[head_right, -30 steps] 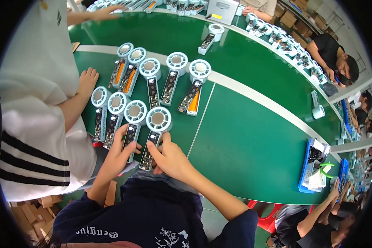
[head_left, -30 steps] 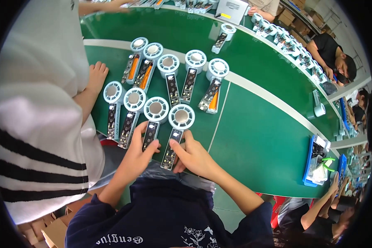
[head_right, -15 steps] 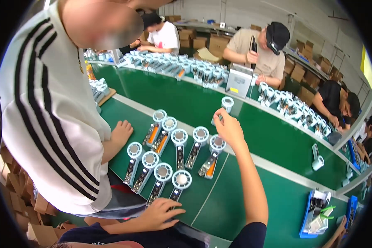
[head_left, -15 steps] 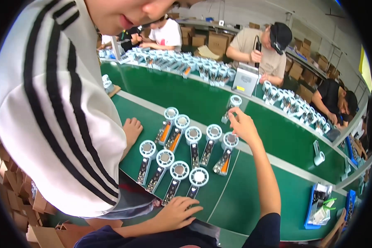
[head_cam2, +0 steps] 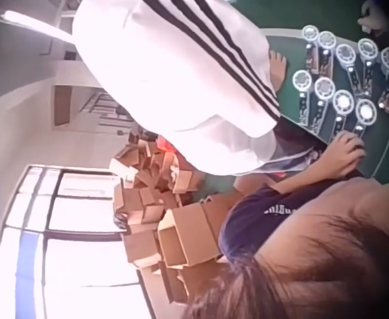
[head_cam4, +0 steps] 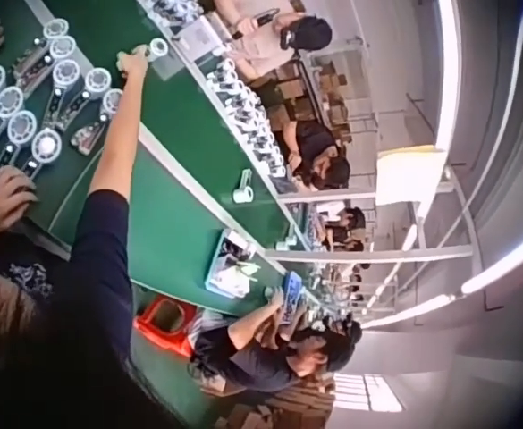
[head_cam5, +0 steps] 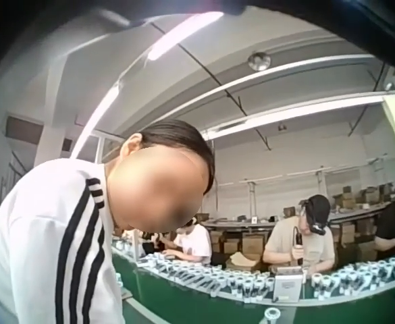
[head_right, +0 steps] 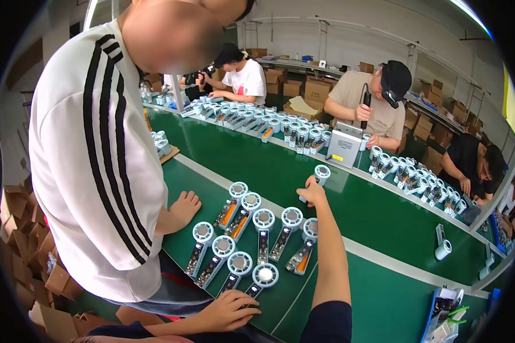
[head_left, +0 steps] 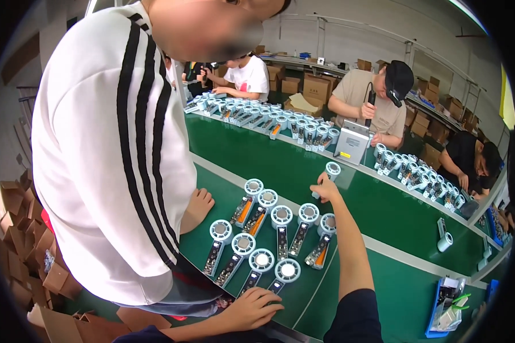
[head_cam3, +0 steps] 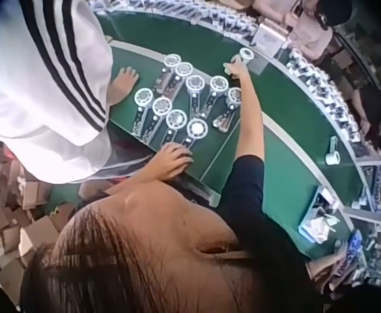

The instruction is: Manually assembling and testing small portable handheld fans on a production line.

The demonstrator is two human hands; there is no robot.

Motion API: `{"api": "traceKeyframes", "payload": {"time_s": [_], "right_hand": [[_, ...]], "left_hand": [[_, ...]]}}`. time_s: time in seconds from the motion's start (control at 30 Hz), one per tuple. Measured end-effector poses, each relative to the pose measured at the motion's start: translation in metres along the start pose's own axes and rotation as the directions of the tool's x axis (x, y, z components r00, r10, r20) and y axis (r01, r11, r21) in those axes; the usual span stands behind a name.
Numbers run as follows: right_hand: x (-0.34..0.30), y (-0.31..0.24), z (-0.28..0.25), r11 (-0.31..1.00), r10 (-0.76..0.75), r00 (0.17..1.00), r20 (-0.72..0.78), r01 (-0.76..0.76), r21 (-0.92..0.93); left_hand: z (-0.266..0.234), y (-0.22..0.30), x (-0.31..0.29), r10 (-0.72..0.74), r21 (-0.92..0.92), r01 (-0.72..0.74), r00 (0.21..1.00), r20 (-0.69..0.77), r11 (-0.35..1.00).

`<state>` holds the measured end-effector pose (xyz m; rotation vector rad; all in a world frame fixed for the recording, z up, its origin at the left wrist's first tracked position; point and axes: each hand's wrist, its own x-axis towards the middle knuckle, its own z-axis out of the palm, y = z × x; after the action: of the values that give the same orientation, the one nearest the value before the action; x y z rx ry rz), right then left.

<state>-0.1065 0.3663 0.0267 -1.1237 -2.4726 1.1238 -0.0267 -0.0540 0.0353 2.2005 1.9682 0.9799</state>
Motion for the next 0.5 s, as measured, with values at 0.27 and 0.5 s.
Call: {"api": "traceKeyframes", "payload": {"time_s": [0.27, 0.5], "right_hand": [[-0.061, -0.003, -0.079, 0.471, -0.185, 0.97, 0.157, -0.052, 0.88], [-0.27, -0.01, -0.056, 0.731, -0.613, 0.744, -0.266, 0.662, 0.167]], "left_hand": [[0.012, 0.012, 0.003, 0.13, -0.356, -0.081, 0.985, 0.116, 0.931], [0.026, 0.046, 0.033, -0.284, -0.883, 0.339, 0.926, 0.25, 0.326]]}}
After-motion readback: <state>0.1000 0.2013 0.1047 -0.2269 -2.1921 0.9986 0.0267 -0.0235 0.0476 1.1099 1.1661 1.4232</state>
